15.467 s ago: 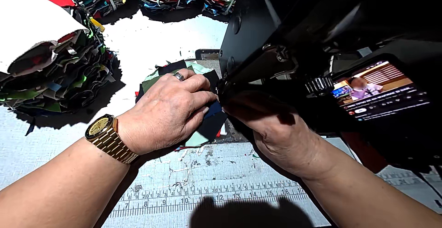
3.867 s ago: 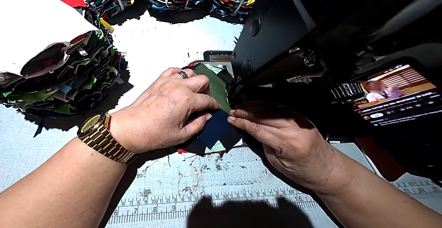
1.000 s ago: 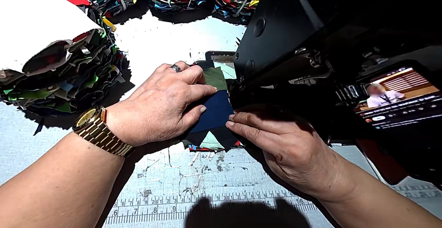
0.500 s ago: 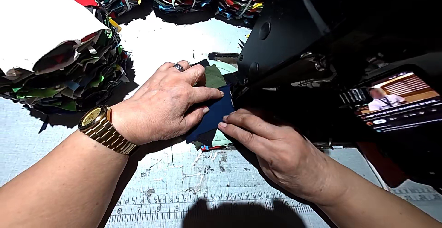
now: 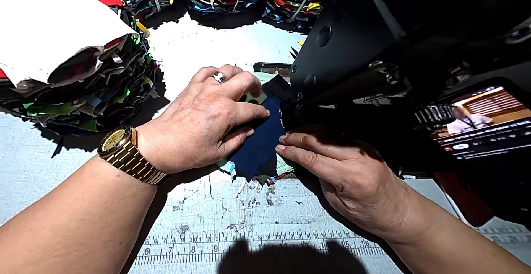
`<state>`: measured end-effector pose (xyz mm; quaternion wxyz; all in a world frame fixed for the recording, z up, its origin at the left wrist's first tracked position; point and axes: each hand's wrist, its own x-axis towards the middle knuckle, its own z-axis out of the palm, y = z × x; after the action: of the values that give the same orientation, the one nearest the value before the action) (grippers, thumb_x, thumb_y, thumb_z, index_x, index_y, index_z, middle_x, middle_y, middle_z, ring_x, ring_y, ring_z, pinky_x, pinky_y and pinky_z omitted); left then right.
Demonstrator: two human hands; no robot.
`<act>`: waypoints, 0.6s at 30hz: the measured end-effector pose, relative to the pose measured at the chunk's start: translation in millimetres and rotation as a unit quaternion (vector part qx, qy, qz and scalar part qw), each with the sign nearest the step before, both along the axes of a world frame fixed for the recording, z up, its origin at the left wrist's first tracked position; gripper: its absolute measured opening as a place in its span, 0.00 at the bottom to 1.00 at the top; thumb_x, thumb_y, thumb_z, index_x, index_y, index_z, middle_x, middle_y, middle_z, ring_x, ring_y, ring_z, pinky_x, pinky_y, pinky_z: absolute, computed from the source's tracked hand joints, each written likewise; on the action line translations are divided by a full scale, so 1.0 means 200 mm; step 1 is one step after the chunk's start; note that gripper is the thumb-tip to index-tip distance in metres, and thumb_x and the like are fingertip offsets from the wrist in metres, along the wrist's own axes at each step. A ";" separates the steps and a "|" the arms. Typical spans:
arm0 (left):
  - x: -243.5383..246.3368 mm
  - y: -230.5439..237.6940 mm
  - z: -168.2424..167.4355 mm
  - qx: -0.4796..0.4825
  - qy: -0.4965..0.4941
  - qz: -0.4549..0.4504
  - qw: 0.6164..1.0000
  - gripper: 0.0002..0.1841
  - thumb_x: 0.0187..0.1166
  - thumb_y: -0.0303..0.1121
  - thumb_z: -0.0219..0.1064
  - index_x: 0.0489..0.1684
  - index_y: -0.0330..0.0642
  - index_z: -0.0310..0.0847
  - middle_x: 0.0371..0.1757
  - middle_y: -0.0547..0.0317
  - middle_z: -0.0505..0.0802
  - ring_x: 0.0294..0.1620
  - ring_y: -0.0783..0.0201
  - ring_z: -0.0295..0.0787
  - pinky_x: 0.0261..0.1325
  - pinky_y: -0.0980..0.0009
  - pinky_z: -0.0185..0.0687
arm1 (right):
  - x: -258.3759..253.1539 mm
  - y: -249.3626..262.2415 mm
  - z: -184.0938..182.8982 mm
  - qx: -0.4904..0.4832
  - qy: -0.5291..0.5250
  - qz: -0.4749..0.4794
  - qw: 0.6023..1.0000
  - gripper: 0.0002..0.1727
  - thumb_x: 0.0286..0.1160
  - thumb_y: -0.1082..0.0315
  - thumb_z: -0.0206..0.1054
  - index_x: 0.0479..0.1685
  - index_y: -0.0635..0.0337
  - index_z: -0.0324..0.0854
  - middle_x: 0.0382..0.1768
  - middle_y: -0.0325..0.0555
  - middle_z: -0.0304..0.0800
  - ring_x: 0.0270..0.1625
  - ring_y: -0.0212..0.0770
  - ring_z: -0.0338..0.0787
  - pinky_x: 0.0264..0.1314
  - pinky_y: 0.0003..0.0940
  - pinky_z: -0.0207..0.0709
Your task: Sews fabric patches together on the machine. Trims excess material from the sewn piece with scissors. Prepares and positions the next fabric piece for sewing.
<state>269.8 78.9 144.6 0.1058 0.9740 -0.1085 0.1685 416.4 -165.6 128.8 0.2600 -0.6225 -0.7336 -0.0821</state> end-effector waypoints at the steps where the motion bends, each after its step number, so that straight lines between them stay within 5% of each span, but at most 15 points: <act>1: 0.01 0.00 -0.01 -0.004 -0.001 -0.016 1.000 0.20 0.84 0.44 0.56 0.67 0.57 0.89 0.74 0.59 0.85 0.81 0.54 0.73 0.83 0.43 0.59 | 0.00 0.00 0.00 0.008 0.003 0.000 1.000 0.19 0.77 0.80 0.56 0.57 0.62 0.92 0.59 0.55 0.93 0.67 0.49 0.89 0.76 0.44 0.76; 6: 0.02 0.02 -0.04 -0.041 0.030 -0.061 0.997 0.22 0.86 0.40 0.53 0.72 0.52 0.85 0.79 0.61 0.84 0.86 0.57 0.71 0.87 0.50 0.62 | -0.03 0.02 -0.01 -0.001 -0.003 0.035 0.999 0.20 0.77 0.81 0.57 0.61 0.64 0.89 0.61 0.55 0.90 0.67 0.48 0.87 0.73 0.41 0.79; 18: 0.02 0.01 -0.02 -0.012 0.026 -0.010 1.000 0.24 0.82 0.52 0.54 0.69 0.57 0.88 0.67 0.64 0.89 0.71 0.57 0.80 0.69 0.50 0.70 | 0.02 -0.02 -0.01 0.004 -0.003 -0.007 1.000 0.19 0.77 0.80 0.57 0.56 0.63 0.93 0.59 0.54 0.94 0.69 0.48 0.89 0.78 0.39 0.77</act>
<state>274.3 81.1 139.9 0.1223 0.9755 -0.1135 0.1431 420.8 -168.7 127.2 0.2594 -0.6263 -0.7298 -0.0887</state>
